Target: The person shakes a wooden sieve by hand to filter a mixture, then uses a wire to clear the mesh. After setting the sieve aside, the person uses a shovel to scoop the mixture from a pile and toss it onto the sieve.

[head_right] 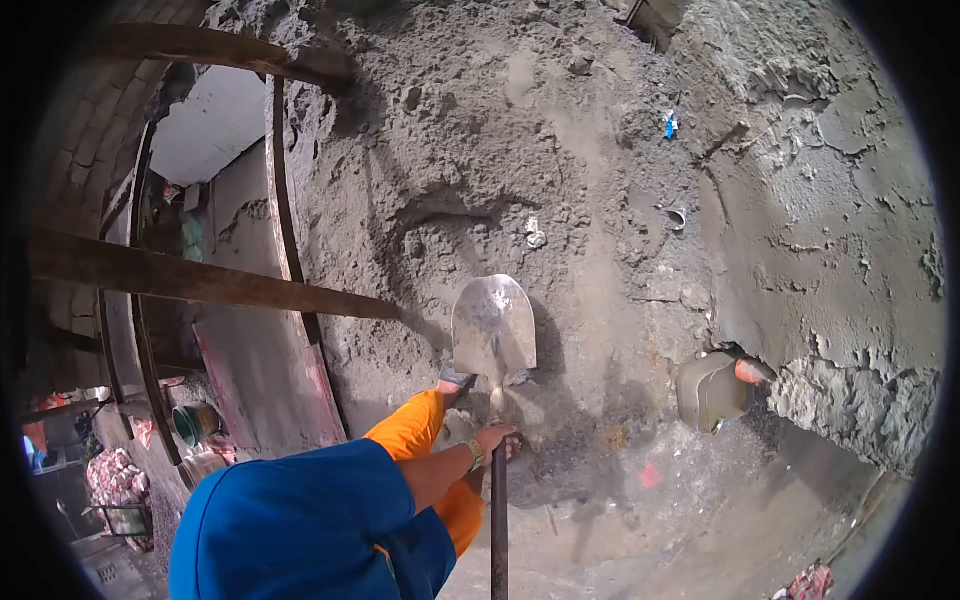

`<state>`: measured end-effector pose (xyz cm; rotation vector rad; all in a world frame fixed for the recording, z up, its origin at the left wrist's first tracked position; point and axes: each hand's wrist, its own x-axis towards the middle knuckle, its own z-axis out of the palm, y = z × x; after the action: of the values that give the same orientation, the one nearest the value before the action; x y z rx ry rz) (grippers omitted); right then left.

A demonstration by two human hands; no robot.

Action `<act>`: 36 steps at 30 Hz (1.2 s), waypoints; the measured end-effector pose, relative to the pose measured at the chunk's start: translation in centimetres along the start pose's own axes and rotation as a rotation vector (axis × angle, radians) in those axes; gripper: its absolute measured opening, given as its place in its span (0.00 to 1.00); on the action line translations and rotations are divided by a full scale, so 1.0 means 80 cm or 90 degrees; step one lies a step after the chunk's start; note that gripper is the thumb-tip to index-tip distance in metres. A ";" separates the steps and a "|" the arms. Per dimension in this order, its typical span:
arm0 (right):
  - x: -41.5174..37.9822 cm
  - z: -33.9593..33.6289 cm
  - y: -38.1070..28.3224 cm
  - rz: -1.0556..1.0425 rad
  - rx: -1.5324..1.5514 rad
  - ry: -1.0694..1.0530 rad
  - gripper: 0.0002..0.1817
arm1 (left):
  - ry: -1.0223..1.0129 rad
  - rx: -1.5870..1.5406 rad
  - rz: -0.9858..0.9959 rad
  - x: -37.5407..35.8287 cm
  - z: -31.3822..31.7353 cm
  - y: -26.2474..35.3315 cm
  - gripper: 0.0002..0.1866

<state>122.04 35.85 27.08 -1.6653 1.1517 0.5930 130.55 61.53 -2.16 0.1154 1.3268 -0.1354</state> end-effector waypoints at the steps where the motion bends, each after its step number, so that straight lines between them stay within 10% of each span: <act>1: 0.005 0.026 0.007 0.003 0.012 0.017 0.18 | 0.055 0.045 -0.040 0.020 -0.016 0.013 0.09; 9: 0.091 0.338 -0.014 0.012 0.108 -0.069 0.18 | 0.084 0.100 0.256 0.091 -0.011 0.514 0.07; 19: 0.042 0.310 0.018 0.020 0.077 0.040 0.18 | 0.086 0.050 0.246 0.085 -0.045 0.467 0.07; 36: 0.033 -0.121 0.107 -0.085 -0.034 0.098 0.28 | 0.013 0.053 0.156 0.008 -0.059 0.075 0.08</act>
<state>114.26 25.45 24.99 -1.8437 1.1310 0.4217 127.16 68.16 -3.90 0.3481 1.3163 0.0183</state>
